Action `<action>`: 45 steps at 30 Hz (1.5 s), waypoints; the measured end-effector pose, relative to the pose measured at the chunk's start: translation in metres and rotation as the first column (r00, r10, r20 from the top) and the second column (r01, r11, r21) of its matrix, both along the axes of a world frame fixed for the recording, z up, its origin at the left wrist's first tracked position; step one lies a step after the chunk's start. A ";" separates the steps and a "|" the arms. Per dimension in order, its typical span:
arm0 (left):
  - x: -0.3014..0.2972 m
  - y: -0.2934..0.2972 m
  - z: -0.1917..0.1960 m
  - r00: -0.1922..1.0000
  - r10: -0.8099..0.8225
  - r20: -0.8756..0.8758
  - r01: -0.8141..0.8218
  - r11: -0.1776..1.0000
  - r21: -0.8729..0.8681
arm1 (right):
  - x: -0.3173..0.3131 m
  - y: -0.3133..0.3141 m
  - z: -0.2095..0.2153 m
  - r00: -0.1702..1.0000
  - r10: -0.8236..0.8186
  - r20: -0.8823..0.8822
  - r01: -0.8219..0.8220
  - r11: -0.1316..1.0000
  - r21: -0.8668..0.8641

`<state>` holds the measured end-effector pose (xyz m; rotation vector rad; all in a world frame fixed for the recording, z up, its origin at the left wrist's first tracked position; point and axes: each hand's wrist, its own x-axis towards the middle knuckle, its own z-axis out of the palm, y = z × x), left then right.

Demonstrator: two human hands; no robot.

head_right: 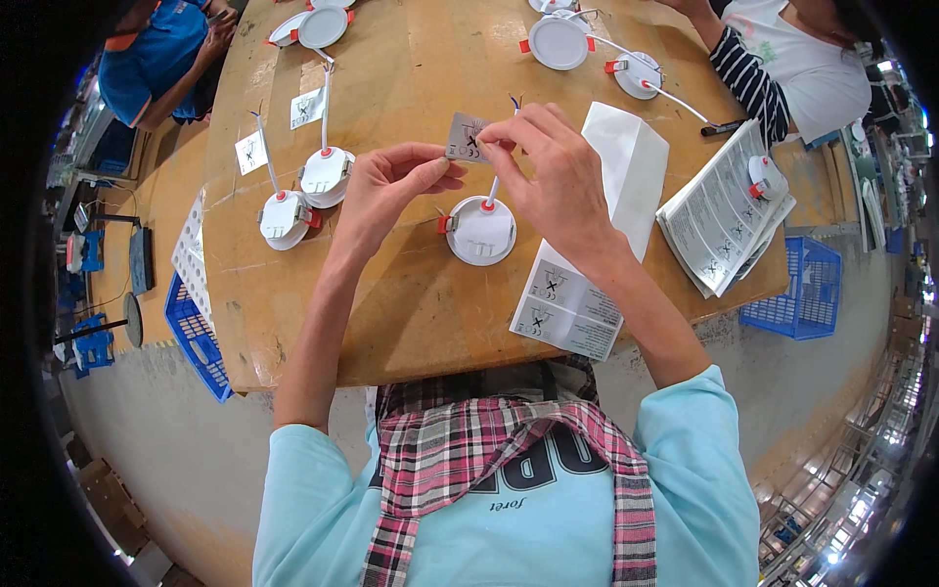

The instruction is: Assembling circular LED lighting components by applying labels and arranging wires.

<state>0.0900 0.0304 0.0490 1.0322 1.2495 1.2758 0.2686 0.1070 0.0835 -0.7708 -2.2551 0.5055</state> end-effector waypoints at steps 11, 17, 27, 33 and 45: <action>0.000 0.002 -0.003 1.000 0.008 0.010 -0.008 1.000 0.003 | -0.001 -0.001 -0.002 1.000 0.001 -0.006 -0.001 1.000 -0.017; 0.001 0.004 -0.001 1.000 0.005 0.019 -0.005 1.000 0.025 | -0.002 -0.003 -0.001 1.000 -0.003 -0.003 0.003 1.000 -0.022; 0.020 0.000 0.021 0.949 0.060 -0.311 -0.042 0.997 0.064 | -0.003 -0.013 0.003 0.996 -0.065 0.068 0.062 0.997 0.037; 0.022 0.001 0.016 0.938 0.073 -0.340 -0.042 0.994 0.099 | 0.002 -0.012 -0.001 0.996 -0.056 0.069 0.054 0.998 0.030; 0.008 0.012 0.011 0.936 0.106 -0.336 -0.079 0.993 0.093 | 0.002 -0.003 -0.001 0.997 -0.045 -0.064 0.032 0.980 -0.197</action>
